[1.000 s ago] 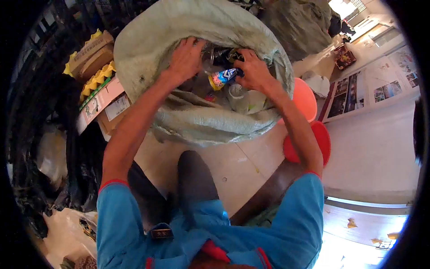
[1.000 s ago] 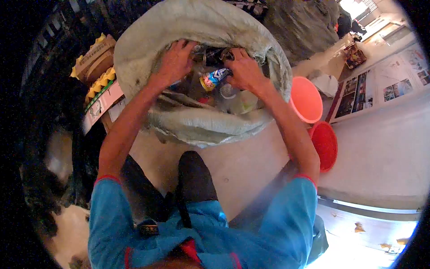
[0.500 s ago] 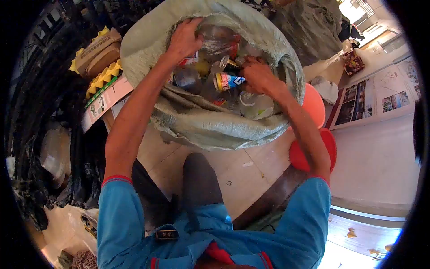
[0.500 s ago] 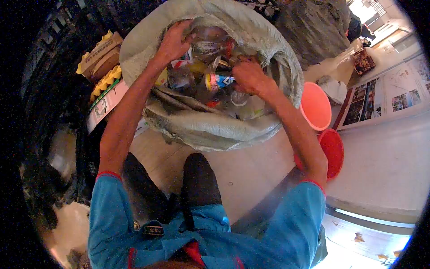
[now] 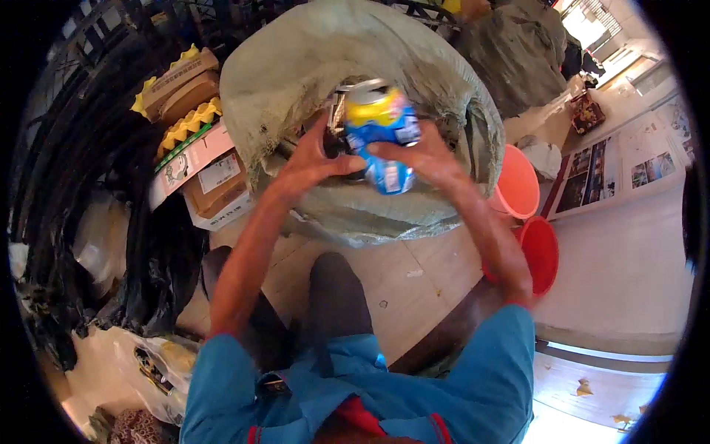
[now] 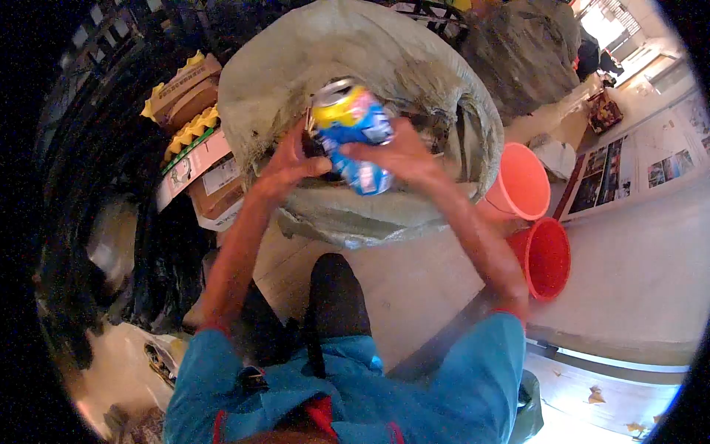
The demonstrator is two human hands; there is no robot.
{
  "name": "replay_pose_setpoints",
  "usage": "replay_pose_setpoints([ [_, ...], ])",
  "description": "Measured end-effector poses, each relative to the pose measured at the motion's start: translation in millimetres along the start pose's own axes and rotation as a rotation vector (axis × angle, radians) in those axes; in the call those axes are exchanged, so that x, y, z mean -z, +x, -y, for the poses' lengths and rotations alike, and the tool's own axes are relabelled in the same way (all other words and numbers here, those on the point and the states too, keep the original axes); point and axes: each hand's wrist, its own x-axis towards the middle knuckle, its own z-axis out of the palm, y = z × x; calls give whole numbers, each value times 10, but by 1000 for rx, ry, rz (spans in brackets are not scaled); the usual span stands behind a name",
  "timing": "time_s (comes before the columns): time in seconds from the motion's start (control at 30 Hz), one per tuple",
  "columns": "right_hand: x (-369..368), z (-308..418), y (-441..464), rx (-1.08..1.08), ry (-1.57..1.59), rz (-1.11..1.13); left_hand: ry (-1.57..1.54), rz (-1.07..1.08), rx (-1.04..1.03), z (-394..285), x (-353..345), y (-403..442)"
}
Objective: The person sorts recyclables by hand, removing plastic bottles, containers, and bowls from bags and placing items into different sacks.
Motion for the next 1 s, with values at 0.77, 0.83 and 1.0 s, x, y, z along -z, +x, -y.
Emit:
replay_pose_setpoints([
  [0.77,208,-311,926,270,-885,16,-142,-1445,-248,-938,1271,-3738],
  [0.83,755,-796,1366,331,-1027,-13,56,-1694,-167,-968,1393,-4633],
  [1.0,752,-699,1494,379,-1483,-142,656,-2373,49,-536,1450,-6598],
])
